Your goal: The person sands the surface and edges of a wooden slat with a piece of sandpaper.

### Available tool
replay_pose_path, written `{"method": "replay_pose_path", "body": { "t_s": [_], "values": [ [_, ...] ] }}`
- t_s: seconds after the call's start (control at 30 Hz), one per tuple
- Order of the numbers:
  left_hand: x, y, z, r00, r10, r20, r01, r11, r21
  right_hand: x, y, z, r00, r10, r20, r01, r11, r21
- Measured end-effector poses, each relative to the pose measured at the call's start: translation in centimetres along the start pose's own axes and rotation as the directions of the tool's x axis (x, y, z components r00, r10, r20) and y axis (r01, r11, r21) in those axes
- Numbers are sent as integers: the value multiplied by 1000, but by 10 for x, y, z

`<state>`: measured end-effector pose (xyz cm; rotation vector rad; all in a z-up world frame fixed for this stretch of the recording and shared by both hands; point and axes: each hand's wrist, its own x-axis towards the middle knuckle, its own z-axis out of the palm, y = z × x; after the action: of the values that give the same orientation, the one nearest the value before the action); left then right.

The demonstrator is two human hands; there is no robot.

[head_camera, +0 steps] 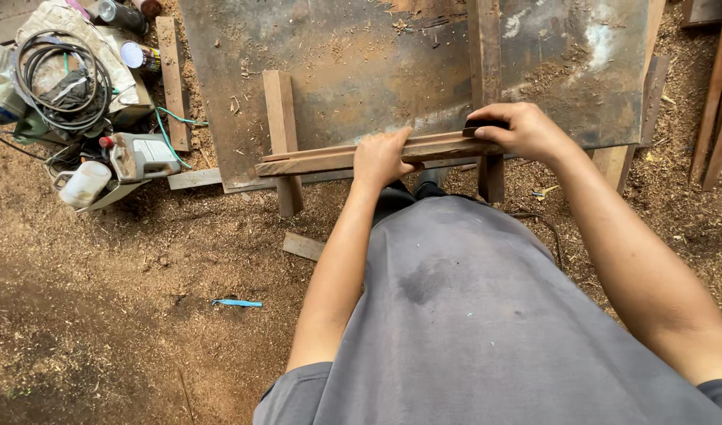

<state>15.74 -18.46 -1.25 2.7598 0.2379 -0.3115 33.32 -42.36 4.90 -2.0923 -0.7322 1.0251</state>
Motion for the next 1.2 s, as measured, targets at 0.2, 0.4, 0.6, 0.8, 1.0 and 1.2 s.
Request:
{"method": "replay_pose_path", "body": {
  "t_s": [0.2, 0.4, 0.6, 0.8, 1.0, 1.2],
  "values": [
    [-8, 10, -2, 986, -19, -167, 16, 1000, -22, 15, 4, 24, 995, -76, 65, 85, 986, -142],
    [-11, 12, 1, 996, -90, 8, 90, 995, -38, 3, 17, -7, 988, 143, 58, -137, 987, -89],
    [-25, 15, 18, 956, 17, -293, 0, 998, 58, 19, 8, 54, 973, 155, 171, -113, 966, -231],
    [-22, 14, 19, 958, 0, -288, 8, 1000, 24, 6, 23, 33, 939, -343, 17, 276, 726, -630],
    [-23, 12, 17, 966, 19, -259, -10, 999, 36, 29, 14, 51, 942, -286, 178, 334, 859, -388],
    [-26, 14, 15, 953, 14, -301, -27, 999, -38, 67, -19, 55, 898, 18, 441, 19, 997, -80]
  ]
}}
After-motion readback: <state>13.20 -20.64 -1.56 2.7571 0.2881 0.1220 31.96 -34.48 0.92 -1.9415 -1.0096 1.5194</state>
